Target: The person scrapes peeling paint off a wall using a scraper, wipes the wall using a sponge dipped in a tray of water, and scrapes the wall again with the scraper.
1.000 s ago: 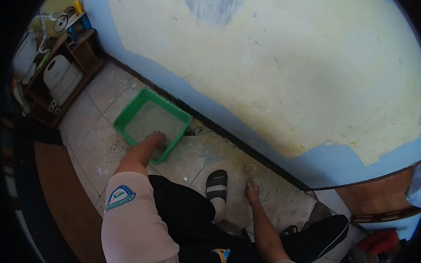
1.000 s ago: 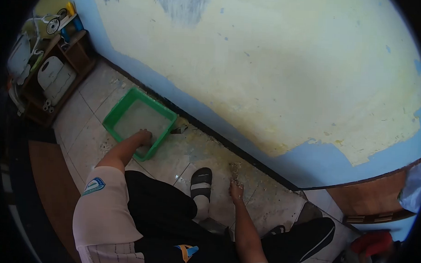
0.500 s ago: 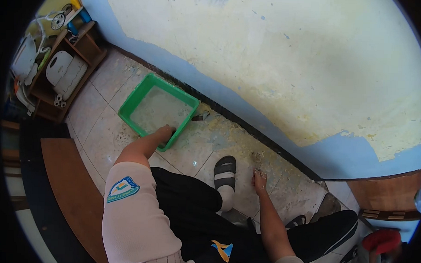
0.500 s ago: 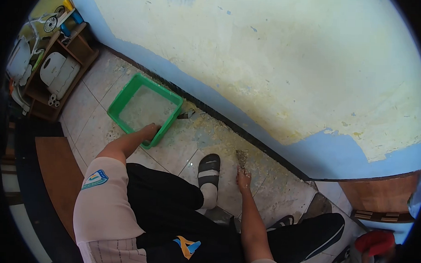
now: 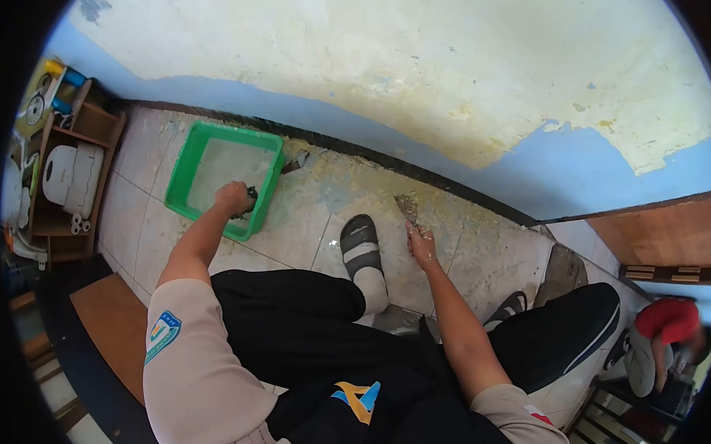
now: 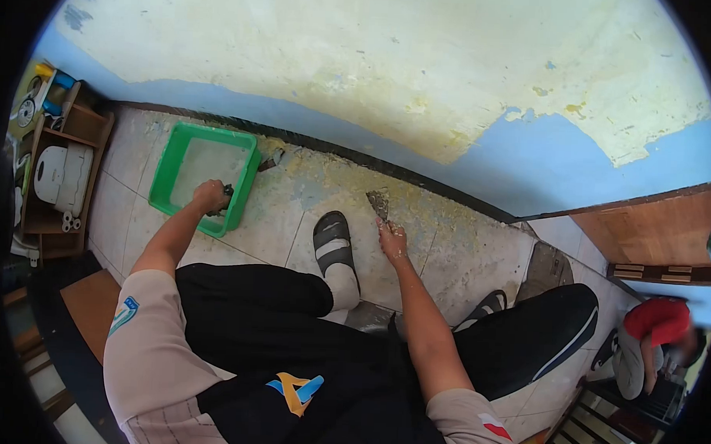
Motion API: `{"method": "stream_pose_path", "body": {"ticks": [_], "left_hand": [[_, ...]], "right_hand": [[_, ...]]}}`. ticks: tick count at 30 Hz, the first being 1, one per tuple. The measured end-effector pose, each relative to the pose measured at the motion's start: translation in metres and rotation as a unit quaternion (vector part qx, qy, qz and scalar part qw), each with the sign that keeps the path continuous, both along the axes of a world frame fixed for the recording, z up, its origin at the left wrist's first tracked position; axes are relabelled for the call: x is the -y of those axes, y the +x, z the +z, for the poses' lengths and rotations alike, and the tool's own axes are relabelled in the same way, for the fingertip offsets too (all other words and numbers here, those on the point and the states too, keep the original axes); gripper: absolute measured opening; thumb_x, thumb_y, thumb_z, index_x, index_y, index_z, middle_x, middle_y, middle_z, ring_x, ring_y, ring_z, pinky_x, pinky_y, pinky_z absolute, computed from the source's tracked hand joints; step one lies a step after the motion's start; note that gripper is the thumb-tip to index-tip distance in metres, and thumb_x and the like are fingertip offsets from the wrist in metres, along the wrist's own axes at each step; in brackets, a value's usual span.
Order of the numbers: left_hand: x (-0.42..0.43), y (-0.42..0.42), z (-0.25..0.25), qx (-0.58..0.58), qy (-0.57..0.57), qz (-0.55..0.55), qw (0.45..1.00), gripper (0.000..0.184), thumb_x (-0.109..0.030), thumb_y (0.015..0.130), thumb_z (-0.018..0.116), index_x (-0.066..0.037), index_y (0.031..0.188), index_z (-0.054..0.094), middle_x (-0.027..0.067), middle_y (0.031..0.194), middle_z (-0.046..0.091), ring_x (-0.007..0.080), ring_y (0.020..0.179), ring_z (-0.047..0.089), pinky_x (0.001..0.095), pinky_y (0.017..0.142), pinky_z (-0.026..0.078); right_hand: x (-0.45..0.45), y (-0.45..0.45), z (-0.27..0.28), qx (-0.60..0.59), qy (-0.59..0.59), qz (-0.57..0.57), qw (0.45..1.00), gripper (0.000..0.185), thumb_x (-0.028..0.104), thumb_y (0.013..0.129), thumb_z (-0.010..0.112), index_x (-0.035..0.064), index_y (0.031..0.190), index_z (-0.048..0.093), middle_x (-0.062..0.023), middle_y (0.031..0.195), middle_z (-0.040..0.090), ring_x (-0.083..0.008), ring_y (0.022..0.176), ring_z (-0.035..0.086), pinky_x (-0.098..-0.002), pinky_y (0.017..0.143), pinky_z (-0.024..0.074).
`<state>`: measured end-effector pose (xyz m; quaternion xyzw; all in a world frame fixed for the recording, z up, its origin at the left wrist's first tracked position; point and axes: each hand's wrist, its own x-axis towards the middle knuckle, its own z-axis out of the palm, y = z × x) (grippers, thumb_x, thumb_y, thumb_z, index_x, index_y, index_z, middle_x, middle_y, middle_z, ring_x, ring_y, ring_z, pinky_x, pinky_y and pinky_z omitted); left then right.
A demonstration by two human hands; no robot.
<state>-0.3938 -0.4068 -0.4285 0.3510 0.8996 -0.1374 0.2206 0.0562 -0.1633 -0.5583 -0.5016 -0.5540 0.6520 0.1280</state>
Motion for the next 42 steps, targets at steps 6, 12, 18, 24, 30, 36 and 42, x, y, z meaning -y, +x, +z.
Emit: {"method": "stream_pose_path", "body": {"ticks": [6,12,18,24,30,36,42], "left_hand": [[0.004,-0.017,0.015,-0.053,0.005,0.002,0.999,0.04,-0.03,0.086,0.061,0.0,0.11,0.073,0.0235,0.109,0.074,0.0391,0.104,0.072,0.0476,0.093,0.057],[0.001,-0.025,0.028,-0.055,0.014,0.054,0.997,0.042,-0.031,0.085,0.063,0.0,0.113,0.072,0.024,0.109,0.074,0.0392,0.102,0.073,0.0483,0.091,0.058],[0.017,-0.052,0.007,-0.048,0.078,0.106,0.99,0.055,-0.046,0.08,0.072,0.002,0.107,0.074,0.0247,0.103,0.075,0.0389,0.096,0.074,0.0481,0.087,0.059],[0.012,-0.047,0.009,0.085,0.039,0.155,0.983,0.086,-0.075,0.083,0.064,0.008,0.106,0.074,0.0288,0.096,0.074,0.0445,0.09,0.074,0.0497,0.081,0.059],[0.019,-0.064,-0.003,-0.103,0.114,-0.013,0.988,0.09,-0.075,0.095,0.046,0.011,0.103,0.072,0.0326,0.097,0.072,0.0447,0.098,0.072,0.0504,0.084,0.057],[-0.089,0.004,0.048,-0.039,0.191,0.087,0.977,0.092,-0.078,0.094,0.045,0.009,0.104,0.072,0.0317,0.098,0.073,0.043,0.092,0.074,0.0493,0.082,0.058],[-0.169,0.152,0.106,0.277,0.357,0.039,0.891,0.067,-0.057,0.097,0.063,0.009,0.107,0.069,0.029,0.095,0.072,0.0464,0.078,0.072,0.0536,0.075,0.057]], "right_hand": [[-0.004,-0.003,0.014,-0.016,-0.036,-0.014,0.999,0.047,0.048,0.098,0.069,0.0099,0.074,0.053,-0.0001,0.054,0.05,-0.0106,0.044,0.045,-0.0295,0.043,0.0352],[-0.004,-0.005,0.014,-0.014,-0.028,-0.019,0.999,0.048,0.048,0.099,0.067,0.0101,0.074,0.053,-0.0004,0.055,0.05,-0.0107,0.044,0.045,-0.0296,0.042,0.0357],[-0.002,-0.006,0.014,-0.022,-0.022,-0.017,0.999,0.048,0.049,0.099,0.067,0.0103,0.073,0.053,-0.0004,0.054,0.049,-0.0106,0.044,0.046,-0.0299,0.042,0.0362],[-0.001,-0.005,0.009,-0.014,-0.014,-0.018,1.0,0.049,0.049,0.1,0.065,0.0105,0.072,0.054,0.0001,0.055,0.05,-0.01,0.044,0.047,-0.0302,0.042,0.0364],[0.0,-0.006,0.001,-0.028,0.005,-0.038,0.999,0.05,0.051,0.1,0.064,0.0103,0.071,0.055,0.0002,0.055,0.051,-0.0102,0.044,0.047,-0.0301,0.042,0.0368],[-0.007,-0.047,0.008,0.024,0.059,0.021,0.998,0.059,0.058,0.1,0.058,0.0054,0.074,0.062,-0.0091,0.061,0.059,-0.0212,0.054,0.058,-0.0384,0.056,0.0483],[-0.003,-0.089,0.036,0.069,0.189,0.102,0.974,0.062,0.056,0.099,0.057,-0.003,0.087,0.071,-0.0221,0.079,0.07,-0.0367,0.079,0.069,-0.0476,0.079,0.0525]]}}
